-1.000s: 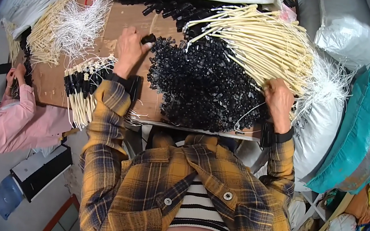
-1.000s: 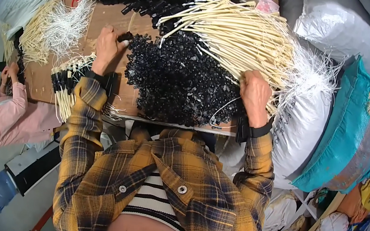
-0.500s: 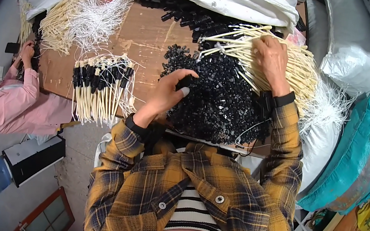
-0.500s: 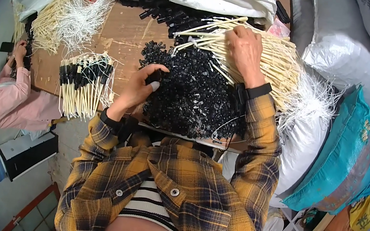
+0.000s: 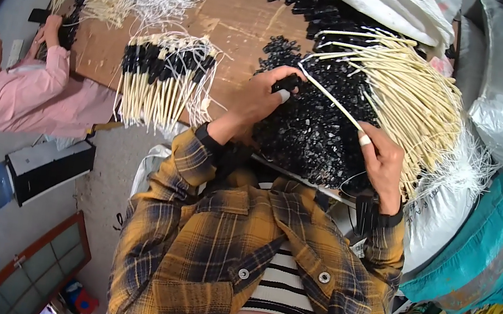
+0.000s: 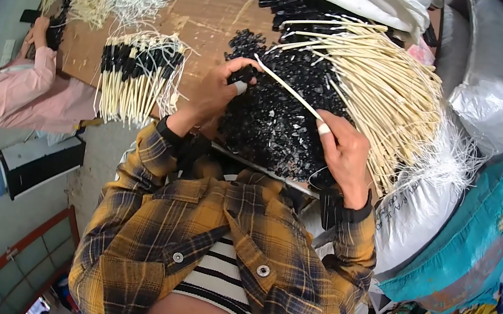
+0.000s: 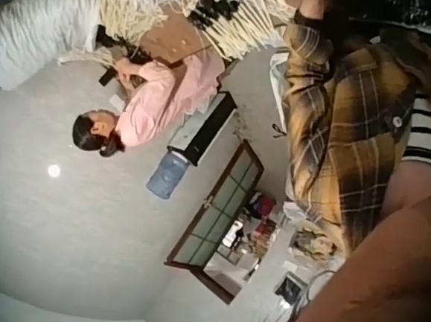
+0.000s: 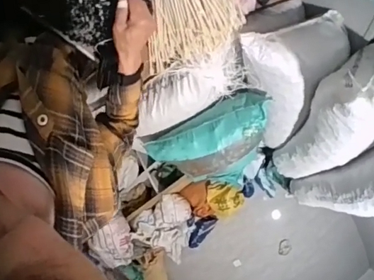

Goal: The person picks up a stick and a black plastic piece, slides the piece onto the stick, and then threads a white cord through the plastic piece. They then place the completed unit onto a pile on the table and repeat the process.

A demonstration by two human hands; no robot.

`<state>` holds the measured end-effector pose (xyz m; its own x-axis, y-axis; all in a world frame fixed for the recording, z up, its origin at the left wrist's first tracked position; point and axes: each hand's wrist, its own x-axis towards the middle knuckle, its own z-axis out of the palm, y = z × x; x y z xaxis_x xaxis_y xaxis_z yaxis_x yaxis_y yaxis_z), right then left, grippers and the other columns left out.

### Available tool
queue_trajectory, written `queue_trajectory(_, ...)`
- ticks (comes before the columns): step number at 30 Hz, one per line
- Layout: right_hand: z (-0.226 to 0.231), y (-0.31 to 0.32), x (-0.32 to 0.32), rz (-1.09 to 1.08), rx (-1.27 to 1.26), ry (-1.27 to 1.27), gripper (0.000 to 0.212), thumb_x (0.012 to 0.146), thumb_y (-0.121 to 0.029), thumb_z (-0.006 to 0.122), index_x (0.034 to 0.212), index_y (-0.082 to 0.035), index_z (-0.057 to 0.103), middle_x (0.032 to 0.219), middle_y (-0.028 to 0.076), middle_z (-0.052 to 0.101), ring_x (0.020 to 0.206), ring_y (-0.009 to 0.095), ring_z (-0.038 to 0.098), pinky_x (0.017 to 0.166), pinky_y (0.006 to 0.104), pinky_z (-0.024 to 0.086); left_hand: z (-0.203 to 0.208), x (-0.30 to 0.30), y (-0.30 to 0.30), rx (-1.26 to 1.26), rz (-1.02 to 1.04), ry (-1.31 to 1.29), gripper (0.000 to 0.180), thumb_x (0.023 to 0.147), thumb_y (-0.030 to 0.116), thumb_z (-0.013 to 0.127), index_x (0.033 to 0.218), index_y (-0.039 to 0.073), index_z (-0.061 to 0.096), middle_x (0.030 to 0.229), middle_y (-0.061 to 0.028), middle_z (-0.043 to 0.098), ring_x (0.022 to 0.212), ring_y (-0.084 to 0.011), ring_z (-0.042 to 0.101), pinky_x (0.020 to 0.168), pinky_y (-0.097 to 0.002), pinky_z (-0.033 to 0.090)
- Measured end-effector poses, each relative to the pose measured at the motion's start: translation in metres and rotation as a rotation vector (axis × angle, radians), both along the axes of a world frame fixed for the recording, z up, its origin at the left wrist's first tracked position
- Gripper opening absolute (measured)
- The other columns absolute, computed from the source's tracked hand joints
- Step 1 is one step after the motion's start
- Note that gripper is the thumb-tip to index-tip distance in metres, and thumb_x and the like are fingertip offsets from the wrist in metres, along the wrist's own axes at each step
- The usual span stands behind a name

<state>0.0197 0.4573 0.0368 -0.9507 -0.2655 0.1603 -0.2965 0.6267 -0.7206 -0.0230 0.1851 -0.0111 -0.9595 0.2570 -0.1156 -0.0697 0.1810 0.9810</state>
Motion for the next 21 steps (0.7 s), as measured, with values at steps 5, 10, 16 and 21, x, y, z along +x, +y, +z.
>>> queue_trajectory(5, 0.000, -0.004, 0.008, 0.053, 0.040, -0.031, 0.018, 0.087, -0.004, 0.064, 0.103, -0.001, 0.070, 0.071, 0.010, 0.061, 0.060, 0.019, 0.057, 0.057, 0.0282, 0.044, -0.003, 0.004, -0.009, 0.026, -0.030, 0.084, 0.031, 0.081, -0.005, 0.051, 0.110, 0.005, 0.060, 0.090, 0.0020, 0.058, 0.088, -0.0086, 0.054, 0.084, -0.0233, 0.043)
queue_trajectory(10, 0.001, -0.009, 0.016, 0.065, 0.083, 0.045, 0.017, 0.086, -0.004, 0.065, 0.102, -0.001, 0.070, 0.068, 0.011, 0.059, 0.055, 0.020, 0.055, 0.053, 0.0308, 0.043, -0.001, 0.006, -0.010, -0.051, -0.113, 0.303, 0.035, 0.075, -0.008, 0.050, 0.105, 0.005, 0.061, 0.099, -0.0071, 0.064, 0.096, -0.0201, 0.060, 0.085, -0.0286, 0.046)
queue_trajectory(16, -0.013, -0.050, 0.018, 0.067, 0.411, 0.140, 0.046, 0.079, -0.011, 0.069, 0.123, -0.014, 0.058, 0.080, 0.009, 0.056, 0.060, 0.031, 0.059, 0.052, 0.0390, 0.047, -0.013, 0.013, -0.004, -0.545, -0.266, 0.763, 0.031, 0.075, -0.004, 0.057, 0.098, 0.015, 0.065, 0.098, -0.0013, 0.065, 0.097, -0.0224, 0.060, 0.097, -0.0390, 0.039)
queue_trajectory(21, -0.017, -0.063, 0.000, 0.004, 0.083, 0.088, 0.054, 0.076, -0.002, 0.069, 0.128, -0.010, 0.054, 0.100, 0.014, 0.063, 0.081, 0.032, 0.065, 0.065, 0.0363, 0.053, 0.018, 0.032, 0.011, -0.778, -0.399, 0.662, 0.034, 0.077, 0.006, 0.064, 0.109, 0.018, 0.064, 0.096, 0.0026, 0.065, 0.081, -0.0167, 0.065, 0.074, -0.0320, 0.051)
